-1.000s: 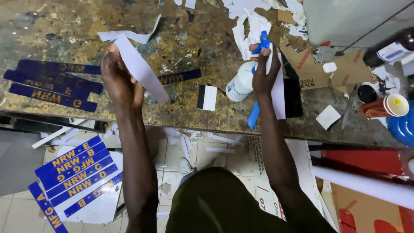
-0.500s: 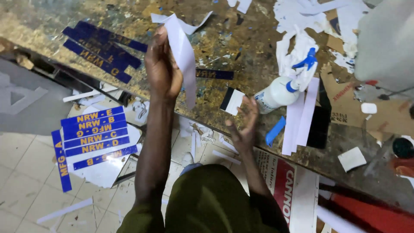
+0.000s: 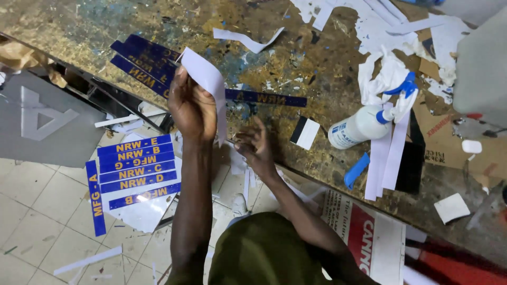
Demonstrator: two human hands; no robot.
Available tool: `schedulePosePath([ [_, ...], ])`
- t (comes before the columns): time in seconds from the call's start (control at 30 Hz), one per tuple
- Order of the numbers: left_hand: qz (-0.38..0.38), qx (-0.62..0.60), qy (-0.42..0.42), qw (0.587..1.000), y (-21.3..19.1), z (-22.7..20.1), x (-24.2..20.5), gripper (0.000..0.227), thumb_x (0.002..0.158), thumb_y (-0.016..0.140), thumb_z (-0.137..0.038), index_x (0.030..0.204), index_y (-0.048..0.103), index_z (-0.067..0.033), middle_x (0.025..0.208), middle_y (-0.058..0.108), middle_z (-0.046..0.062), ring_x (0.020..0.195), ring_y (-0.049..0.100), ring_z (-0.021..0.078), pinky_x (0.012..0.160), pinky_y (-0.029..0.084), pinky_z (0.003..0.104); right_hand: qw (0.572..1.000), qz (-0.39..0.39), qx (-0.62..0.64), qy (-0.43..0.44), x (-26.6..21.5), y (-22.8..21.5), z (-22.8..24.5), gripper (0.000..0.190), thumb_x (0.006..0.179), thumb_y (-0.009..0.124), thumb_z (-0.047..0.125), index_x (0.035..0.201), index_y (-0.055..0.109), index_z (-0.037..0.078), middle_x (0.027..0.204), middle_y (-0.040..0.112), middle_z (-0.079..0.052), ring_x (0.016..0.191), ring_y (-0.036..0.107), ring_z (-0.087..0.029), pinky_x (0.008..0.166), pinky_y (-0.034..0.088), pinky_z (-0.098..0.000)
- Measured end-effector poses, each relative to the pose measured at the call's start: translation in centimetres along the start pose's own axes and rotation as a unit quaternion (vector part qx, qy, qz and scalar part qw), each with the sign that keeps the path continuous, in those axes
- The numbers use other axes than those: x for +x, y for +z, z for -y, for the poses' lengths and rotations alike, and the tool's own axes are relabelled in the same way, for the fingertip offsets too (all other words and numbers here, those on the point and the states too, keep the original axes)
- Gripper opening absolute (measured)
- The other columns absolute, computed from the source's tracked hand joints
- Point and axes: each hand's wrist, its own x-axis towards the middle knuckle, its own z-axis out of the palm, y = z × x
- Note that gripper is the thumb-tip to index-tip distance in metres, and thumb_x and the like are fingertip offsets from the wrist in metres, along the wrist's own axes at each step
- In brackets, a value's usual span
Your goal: The person sprays a blue vinyl strip with a spray bottle, then places a white paper backing onto it. They use a squeegee tool to smooth the paper onto the vinyl, then peel the paper off to reveal the applied sticker. This process is repeated with another strip.
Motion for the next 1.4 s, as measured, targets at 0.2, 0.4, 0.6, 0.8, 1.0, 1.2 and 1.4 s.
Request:
schedulePosePath([
  [0.2, 0.006, 0.039, -0.032, 0.999, 0.4, 1.1, -1.8, 0.019, 0.109, 0.065, -0.023, 0.122, 0.066, -0.0081, 0.119, 0.081, 0.013, 0.094, 0.087, 0.0277, 0.076, 0.079, 0.032, 0.993, -0.011, -0.112, -0.039, 1.2, 3.1, -0.3, 0.118, 0.092, 0.099, 0.032, 0.183, 0.024, 0.018, 0.178, 0.039, -0.021, 0.166, 0.039, -0.044, 0.129, 0.045, -0.0611],
  [0.4, 0.043, 0.062, -0.052, 0.996, 4.2, 3.3, -4.2, 0.028, 0.111, 0.062, -0.023, 0.128, 0.06, -0.0011, 0.122, 0.077, 0.021, 0.092, 0.087, 0.0305, 0.079, 0.08, 0.038, 0.985, -0.08, -0.098, -0.114, 3.5, 1.2, -1.9, 0.112, 0.094, 0.092, 0.012, 0.184, 0.026, 0.017, 0.177, 0.036, -0.008, 0.16, 0.041, -0.03, 0.13, 0.041, -0.0526],
  [0.6, 0.029, 0.079, -0.027, 0.996, 4.8, 4.3, -3.7, 0.026, 0.109, 0.062, -0.025, 0.127, 0.061, -0.0057, 0.115, 0.076, 0.011, 0.096, 0.086, 0.0238, 0.087, 0.08, 0.035, 0.965, -0.141, -0.197, -0.099, 2.2, -2.9, 0.0, 0.05, 0.102, 0.089, 0.022, 0.149, 0.071, 0.018, 0.134, 0.081, -0.004, 0.135, 0.075, -0.023, 0.12, 0.055, -0.0406],
  [0.8, -0.04, 0.107, 0.065, 0.991, -2.0, 3.5, -0.9, 0.023, 0.112, 0.063, -0.031, 0.128, 0.062, -0.0155, 0.112, 0.072, 0.002, 0.092, 0.08, 0.0163, 0.084, 0.075, 0.023, 0.969, -0.139, -0.198, -0.046, 0.4, -6.5, 3.5, 0.04, 0.107, 0.084, 0.039, 0.137, 0.077, 0.013, 0.117, 0.088, -0.012, 0.113, 0.085, -0.028, 0.095, 0.067, -0.0439],
  [1.0, -0.065, 0.262, 0.229, 0.935, -2.2, -1.8, -2.9, 0.022, 0.106, 0.057, -0.03, 0.121, 0.066, -0.0162, 0.145, 0.073, 0.01, 0.137, 0.076, 0.0182, 0.108, 0.072, 0.027, 0.983, -0.065, -0.159, -0.057, 0.1, -9.5, 5.1, 0.025, 0.113, 0.069, 0.015, 0.129, 0.058, -0.001, 0.123, 0.079, -0.037, 0.107, 0.083, -0.046, 0.085, 0.07, -0.0494],
  [1.2, -0.037, 0.187, 0.175, 0.966, -3.5, -2.1, 0.9, 0.011, 0.1, 0.064, -0.029, 0.093, 0.064, -0.0205, 0.158, 0.07, 0.014, 0.148, 0.07, 0.0277, 0.11, 0.071, 0.042, 0.987, -0.039, -0.138, -0.069, 3.7, -9.5, 9.1, 0.024, 0.104, 0.08, 0.016, 0.112, 0.065, 0.0, 0.131, 0.08, -0.031, 0.105, 0.085, -0.037, 0.084, 0.069, -0.043],
  [1.4, 0.035, 0.056, 0.016, 0.998, -11.3, -2.2, 6.9, 0.006, 0.102, 0.065, -0.027, 0.1, 0.068, -0.0216, 0.157, 0.068, 0.028, 0.137, 0.076, 0.0421, 0.104, 0.07, 0.053, 0.987, -0.078, -0.115, -0.084, 5.8, -8.7, 8.5, 0.023, 0.105, 0.078, 0.01, 0.114, 0.061, -0.003, 0.136, 0.075, -0.03, 0.11, 0.081, -0.033, 0.08, 0.072, -0.0384],
])
